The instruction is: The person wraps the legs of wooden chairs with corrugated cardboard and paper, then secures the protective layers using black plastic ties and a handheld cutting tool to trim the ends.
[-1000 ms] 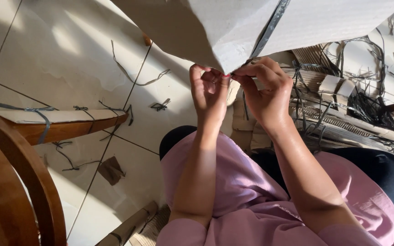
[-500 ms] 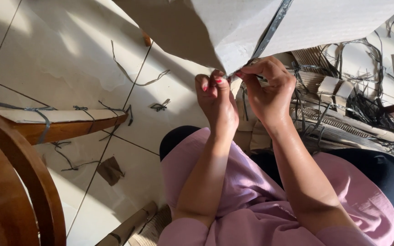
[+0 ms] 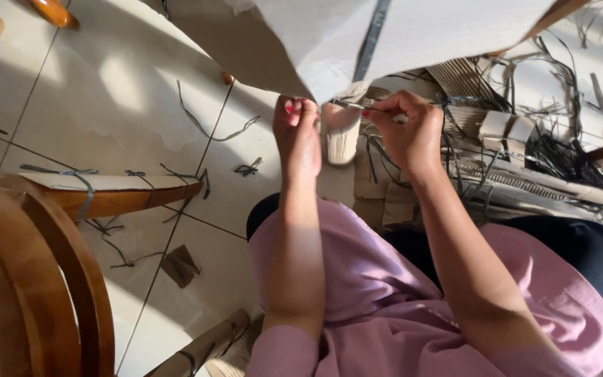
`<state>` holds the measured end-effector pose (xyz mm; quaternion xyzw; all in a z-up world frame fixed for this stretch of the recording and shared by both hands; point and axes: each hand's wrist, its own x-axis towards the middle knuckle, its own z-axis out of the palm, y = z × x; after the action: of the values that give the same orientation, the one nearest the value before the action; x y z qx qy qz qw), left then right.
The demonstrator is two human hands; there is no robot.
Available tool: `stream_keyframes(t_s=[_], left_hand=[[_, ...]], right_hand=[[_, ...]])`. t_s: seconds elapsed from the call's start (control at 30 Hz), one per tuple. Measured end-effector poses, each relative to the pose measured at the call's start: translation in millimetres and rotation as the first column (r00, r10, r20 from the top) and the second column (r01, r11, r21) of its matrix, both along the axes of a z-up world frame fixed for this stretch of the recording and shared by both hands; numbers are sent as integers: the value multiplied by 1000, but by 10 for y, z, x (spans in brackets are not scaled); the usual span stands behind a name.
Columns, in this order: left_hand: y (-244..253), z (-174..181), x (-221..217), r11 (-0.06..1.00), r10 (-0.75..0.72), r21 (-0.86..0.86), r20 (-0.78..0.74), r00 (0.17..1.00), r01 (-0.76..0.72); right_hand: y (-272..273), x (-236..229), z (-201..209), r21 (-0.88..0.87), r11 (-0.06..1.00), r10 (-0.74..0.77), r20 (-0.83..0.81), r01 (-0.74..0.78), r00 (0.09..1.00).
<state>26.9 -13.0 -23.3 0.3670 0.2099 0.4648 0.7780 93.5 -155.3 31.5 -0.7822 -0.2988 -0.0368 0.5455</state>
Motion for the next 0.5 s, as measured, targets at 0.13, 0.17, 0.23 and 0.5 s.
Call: stream_keyframes(t_s=[0.13,0.17,0.23,0.5], left_hand=[[-37,-166,-309,993,-27,105,-286,958,59],[-96,-242,-346,977,-92,140,-411,907,163],[-258,-306,-445,945,-154,165,-538,829,282],[-1162,-357,-533,327,-152,171,-961,230,930]], right_hand=[[-746,89,-393,-162,984,73,-14,-75,997],[-960,77,-459,-310,941,122,-74,-139,990],[-1419,63,-722,-439,876,149,-147,-200,978],[-2880,293,-1645,-773,511,147,-353,-376,924]])
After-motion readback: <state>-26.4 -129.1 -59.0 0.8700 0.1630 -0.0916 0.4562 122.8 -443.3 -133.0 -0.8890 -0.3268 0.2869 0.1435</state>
